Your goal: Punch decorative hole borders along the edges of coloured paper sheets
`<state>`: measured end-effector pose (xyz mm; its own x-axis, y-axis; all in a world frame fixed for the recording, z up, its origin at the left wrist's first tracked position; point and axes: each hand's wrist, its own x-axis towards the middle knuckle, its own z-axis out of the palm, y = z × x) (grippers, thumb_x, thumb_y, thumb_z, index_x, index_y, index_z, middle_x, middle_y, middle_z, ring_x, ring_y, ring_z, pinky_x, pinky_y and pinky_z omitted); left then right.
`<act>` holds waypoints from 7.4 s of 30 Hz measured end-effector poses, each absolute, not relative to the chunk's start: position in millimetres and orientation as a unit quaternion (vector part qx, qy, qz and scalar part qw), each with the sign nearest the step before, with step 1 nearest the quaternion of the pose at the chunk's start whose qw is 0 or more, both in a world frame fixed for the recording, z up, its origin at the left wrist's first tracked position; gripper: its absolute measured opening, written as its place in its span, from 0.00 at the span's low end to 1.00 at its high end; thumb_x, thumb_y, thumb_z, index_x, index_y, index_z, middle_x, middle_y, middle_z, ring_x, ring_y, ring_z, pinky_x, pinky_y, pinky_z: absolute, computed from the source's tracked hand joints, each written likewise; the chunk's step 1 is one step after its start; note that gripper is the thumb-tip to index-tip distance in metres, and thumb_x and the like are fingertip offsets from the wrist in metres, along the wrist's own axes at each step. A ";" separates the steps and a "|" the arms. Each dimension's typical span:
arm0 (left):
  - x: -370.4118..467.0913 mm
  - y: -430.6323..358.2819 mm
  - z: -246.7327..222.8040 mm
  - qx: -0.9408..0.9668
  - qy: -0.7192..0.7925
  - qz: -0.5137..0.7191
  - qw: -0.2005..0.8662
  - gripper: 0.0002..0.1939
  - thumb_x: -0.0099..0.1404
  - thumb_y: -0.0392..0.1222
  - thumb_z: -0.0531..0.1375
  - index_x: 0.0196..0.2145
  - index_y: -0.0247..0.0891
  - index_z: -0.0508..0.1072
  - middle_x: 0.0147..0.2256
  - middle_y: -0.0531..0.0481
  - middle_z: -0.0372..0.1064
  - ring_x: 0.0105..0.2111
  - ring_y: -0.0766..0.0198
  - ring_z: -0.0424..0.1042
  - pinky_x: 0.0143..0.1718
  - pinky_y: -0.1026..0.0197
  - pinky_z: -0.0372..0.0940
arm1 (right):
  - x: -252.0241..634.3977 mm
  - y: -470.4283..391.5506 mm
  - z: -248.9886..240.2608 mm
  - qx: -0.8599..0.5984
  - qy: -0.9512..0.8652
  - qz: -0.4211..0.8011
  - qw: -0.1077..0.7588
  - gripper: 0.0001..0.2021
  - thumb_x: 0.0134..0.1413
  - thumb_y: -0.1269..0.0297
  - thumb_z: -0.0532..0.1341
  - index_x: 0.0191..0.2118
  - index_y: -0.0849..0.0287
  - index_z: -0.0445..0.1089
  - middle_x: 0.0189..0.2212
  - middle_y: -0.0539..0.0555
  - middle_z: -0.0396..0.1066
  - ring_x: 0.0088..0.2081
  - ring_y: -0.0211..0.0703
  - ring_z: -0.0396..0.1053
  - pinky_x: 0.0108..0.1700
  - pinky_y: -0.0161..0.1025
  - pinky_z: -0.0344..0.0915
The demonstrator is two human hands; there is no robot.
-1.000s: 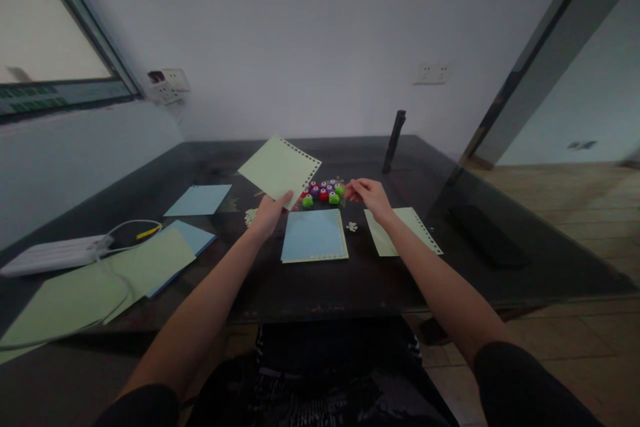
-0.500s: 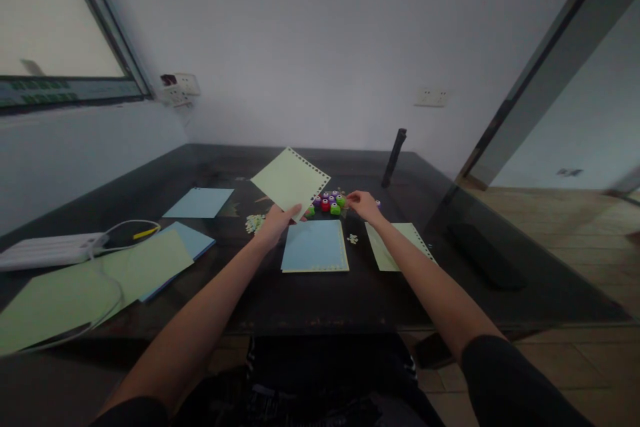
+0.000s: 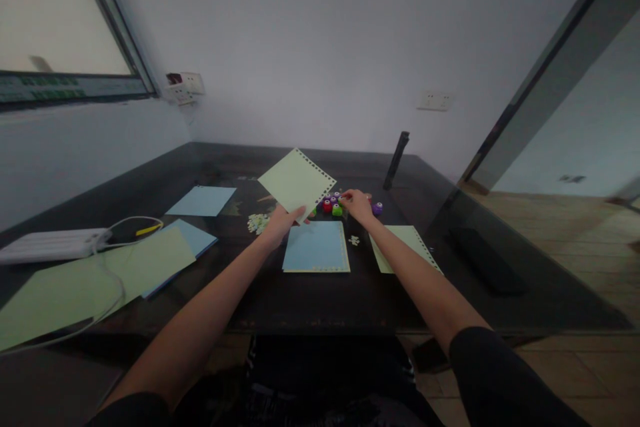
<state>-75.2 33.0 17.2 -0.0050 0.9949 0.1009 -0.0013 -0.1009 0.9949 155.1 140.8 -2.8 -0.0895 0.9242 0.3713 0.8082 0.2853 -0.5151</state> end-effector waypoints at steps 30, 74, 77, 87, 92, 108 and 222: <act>-73.0 30.4 16.9 0.515 0.462 0.524 0.497 0.16 0.56 0.42 0.62 0.42 0.32 0.73 0.33 0.42 0.77 0.26 0.62 0.73 0.28 0.63 0.63 | 140.1 143.3 28.9 -0.558 -0.707 0.158 0.405 0.07 0.43 0.65 0.66 0.32 0.59 0.76 0.31 0.54 0.77 0.34 0.43 0.72 0.40 0.37 0.66; -13.6 -0.8 10.7 0.385 0.324 0.607 0.615 0.27 0.55 0.36 0.64 0.54 0.38 0.67 0.47 0.43 0.73 0.43 0.56 0.74 0.46 0.53 0.69 | 141.1 18.4 15.1 -0.372 -0.520 0.614 0.463 0.17 0.40 0.60 0.70 0.37 0.62 0.73 0.37 0.58 0.75 0.36 0.42 0.73 0.47 0.44 0.70; -11.2 -1.5 15.2 0.383 0.334 0.608 0.610 0.27 0.56 0.36 0.64 0.54 0.39 0.67 0.48 0.42 0.72 0.43 0.55 0.74 0.44 0.53 0.70 | 145.7 19.2 18.1 -0.375 -0.521 0.612 0.462 0.15 0.40 0.61 0.70 0.36 0.62 0.73 0.35 0.57 0.76 0.36 0.42 0.74 0.46 0.43 0.71; 11.1 -7.1 35.9 0.437 0.394 0.584 0.560 0.17 0.60 0.43 0.61 0.45 0.31 0.71 0.34 0.41 0.76 0.27 0.64 0.76 0.27 0.66 0.70 | 180.1 10.5 36.3 -0.353 -0.486 0.584 0.546 0.18 0.37 0.60 0.73 0.37 0.61 0.74 0.37 0.56 0.76 0.36 0.43 0.74 0.46 0.44 0.71; 14.0 -10.8 26.7 0.467 0.390 0.582 0.539 0.17 0.58 0.45 0.63 0.41 0.29 0.73 0.31 0.41 0.77 0.24 0.64 0.74 0.27 0.63 0.70 | 175.9 2.5 31.4 -0.340 -0.480 0.588 0.555 0.16 0.41 0.59 0.71 0.38 0.58 0.73 0.36 0.54 0.76 0.34 0.41 0.74 0.43 0.43 0.71; 8.6 -1.2 19.2 0.552 0.425 0.567 0.440 0.16 0.59 0.47 0.60 0.38 0.29 0.76 0.32 0.42 0.77 0.22 0.62 0.74 0.24 0.63 0.68 | 171.3 -2.3 31.1 -0.323 -0.492 0.593 0.549 0.17 0.40 0.58 0.71 0.39 0.57 0.73 0.37 0.54 0.75 0.34 0.44 0.75 0.42 0.45 0.71; 15.9 -9.4 19.7 0.666 0.443 0.496 0.338 0.08 0.60 0.37 0.58 0.36 0.33 0.75 0.29 0.47 0.77 0.30 0.60 0.76 0.38 0.59 0.70 | 167.1 -3.1 20.7 -0.371 -0.501 0.531 0.573 0.16 0.35 0.56 0.71 0.31 0.59 0.72 0.31 0.53 0.75 0.34 0.42 0.71 0.41 0.41 0.66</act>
